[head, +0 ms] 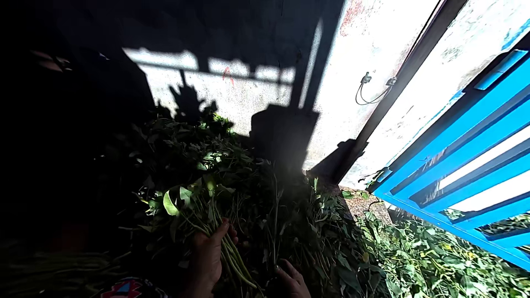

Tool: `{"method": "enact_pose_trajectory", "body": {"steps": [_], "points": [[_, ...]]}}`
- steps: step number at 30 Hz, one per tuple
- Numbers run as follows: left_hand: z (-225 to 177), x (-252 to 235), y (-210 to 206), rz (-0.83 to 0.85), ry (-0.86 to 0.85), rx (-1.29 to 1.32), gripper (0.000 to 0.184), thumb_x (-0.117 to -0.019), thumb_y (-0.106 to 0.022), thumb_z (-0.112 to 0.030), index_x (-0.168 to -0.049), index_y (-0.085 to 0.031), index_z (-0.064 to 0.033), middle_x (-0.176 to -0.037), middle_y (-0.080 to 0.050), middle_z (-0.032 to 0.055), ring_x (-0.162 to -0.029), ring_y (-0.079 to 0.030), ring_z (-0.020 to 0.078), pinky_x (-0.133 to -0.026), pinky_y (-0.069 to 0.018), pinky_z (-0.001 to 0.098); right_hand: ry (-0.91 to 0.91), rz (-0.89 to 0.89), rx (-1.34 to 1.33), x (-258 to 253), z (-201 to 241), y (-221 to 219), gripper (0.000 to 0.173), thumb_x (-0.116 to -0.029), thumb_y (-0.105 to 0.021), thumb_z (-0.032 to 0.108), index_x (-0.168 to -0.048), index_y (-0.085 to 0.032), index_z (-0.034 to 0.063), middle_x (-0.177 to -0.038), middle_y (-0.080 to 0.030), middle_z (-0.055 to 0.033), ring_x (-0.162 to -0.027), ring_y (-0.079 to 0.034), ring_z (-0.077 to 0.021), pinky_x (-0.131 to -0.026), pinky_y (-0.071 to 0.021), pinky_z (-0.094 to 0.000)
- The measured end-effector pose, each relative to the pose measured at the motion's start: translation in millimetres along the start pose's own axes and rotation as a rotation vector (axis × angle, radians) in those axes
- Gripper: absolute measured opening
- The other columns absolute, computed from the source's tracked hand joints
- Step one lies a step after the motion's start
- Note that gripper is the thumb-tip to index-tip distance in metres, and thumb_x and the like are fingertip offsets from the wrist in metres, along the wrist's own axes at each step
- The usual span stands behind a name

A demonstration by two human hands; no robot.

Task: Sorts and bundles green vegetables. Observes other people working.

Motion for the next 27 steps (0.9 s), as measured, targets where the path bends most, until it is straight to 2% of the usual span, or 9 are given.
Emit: {"method": "enact_pose_trajectory", "body": {"steps": [1, 3, 5, 7, 11, 18, 22, 25, 27], "points": [[-1, -1, 1, -0.012, -0.011, -0.002, 0.011, -0.1010, -0.060, -0.001, -0.109, -0.062, 0.0073, -0.079, -0.069, 0.0169, -0.064, -0.071, 0.0267, -0.059, -0.0640, 0.0396, -0.082, -0.065, 0.150, -5, -11, 10, 0.020, -0.1042, -0.051, 0.010, -0.118, -0.060, -0.0014, -0.087, -0.068, -0.0102, -0.067, -0.063, -0.0157, -0.062, -0.0553, -0.0332], [-2, -4, 4, -0.026, -0.032, -0.010, 0.011, -0.1004, -0.060, 0.001, -0.109, -0.062, 0.0076, -0.078, -0.070, 0.0171, -0.063, -0.071, 0.0267, -0.058, -0.0637, 0.0393, -0.145, -0.074, 0.296, -6, -26, 18, 0.024, -0.1038, -0.052, 0.012, -0.121, -0.060, -0.0024, -0.086, -0.067, -0.0089, -0.064, -0.059, -0.0138, -0.058, -0.0508, -0.0310], [-3, -6, 7, -0.036, -0.038, -0.029, 0.012, -0.1001, -0.061, 0.000, -0.109, -0.062, 0.0070, -0.078, -0.070, 0.0165, -0.063, -0.071, 0.0262, -0.058, -0.0636, 0.0387, -0.109, -0.033, 0.252, -3, -27, 17, 0.026, -0.1041, -0.052, 0.012, -0.125, -0.059, -0.0023, -0.089, -0.069, -0.0101, -0.069, -0.063, -0.0146, -0.062, -0.0539, -0.0319], [-2, -6, 10, -0.049, -0.032, -0.043, 0.012, -0.0998, -0.062, 0.000, -0.110, -0.062, 0.0063, -0.078, -0.070, 0.0158, -0.063, -0.071, 0.0256, -0.057, -0.0633, 0.0383, -0.078, -0.002, 0.178, 1, -21, 13, 0.026, -0.1041, -0.053, 0.009, -0.126, -0.058, -0.0026, -0.093, -0.070, -0.0121, -0.077, -0.068, -0.0180, -0.073, -0.0587, -0.0360], [0, -7, 9, -0.044, -0.006, -0.059, 0.011, -0.0990, -0.063, 0.001, -0.109, -0.062, 0.0061, -0.079, -0.070, 0.0160, -0.063, -0.071, 0.0256, -0.056, -0.0632, 0.0382, 0.027, 0.106, 0.176, 4, -6, 1, 0.025, -0.1027, -0.054, 0.005, -0.125, -0.059, -0.0037, -0.095, -0.072, -0.0106, -0.084, -0.070, -0.0180, -0.083, -0.0592, -0.0385], [9, -5, 1, 0.042, 0.059, -0.063, 0.015, -0.0984, -0.064, 0.000, -0.112, -0.063, 0.0065, -0.090, -0.073, 0.0198, -0.074, -0.074, 0.0303, -0.063, -0.0645, 0.0411, 0.224, 0.263, 0.263, 11, -1, -21, 0.024, -0.0997, -0.058, 0.000, -0.122, -0.064, -0.0056, -0.103, -0.074, -0.0103, -0.094, -0.071, -0.0169, -0.090, -0.0587, -0.0379], [7, -6, 0, 0.056, 0.005, -0.028, 0.015, -0.0979, -0.064, 0.001, -0.111, -0.063, 0.0088, -0.090, -0.073, 0.0216, -0.072, -0.074, 0.0316, -0.063, -0.0648, 0.0422, 0.282, 0.311, 0.390, 14, -3, -29, 0.023, -0.0986, -0.061, 0.001, -0.119, -0.068, -0.0056, -0.106, -0.074, -0.0104, -0.098, -0.070, -0.0139, -0.092, -0.0577, -0.0346], [3, -9, 1, 0.076, -0.029, 0.021, 0.018, -0.0973, -0.062, 0.005, -0.113, -0.061, 0.0115, -0.093, -0.074, 0.0243, -0.078, -0.075, 0.0336, -0.073, -0.0655, 0.0432, 0.274, 0.326, 0.429, 12, -10, -27, 0.023, -0.0991, -0.061, 0.003, -0.120, -0.067, -0.0057, -0.107, -0.074, -0.0108, -0.098, -0.070, -0.0136, -0.092, -0.0575, -0.0338], [1, -9, 1, 0.081, -0.036, 0.039, 0.019, -0.0966, -0.062, 0.007, -0.115, -0.060, 0.0118, -0.093, -0.073, 0.0244, -0.080, -0.075, 0.0337, -0.075, -0.0655, 0.0443, 0.272, 0.324, 0.417, 11, -12, -26, 0.023, -0.0995, -0.061, 0.004, -0.120, -0.067, -0.0055, -0.107, -0.074, -0.0112, -0.097, -0.070, -0.0146, -0.092, -0.0578, -0.0350]]}}
Point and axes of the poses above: each hand's wrist, its own x-axis away from the middle knuckle, its own y-axis out of the back of the hand, z = x × y, the point moved 7 cm from there along -x, towards the middle knuckle
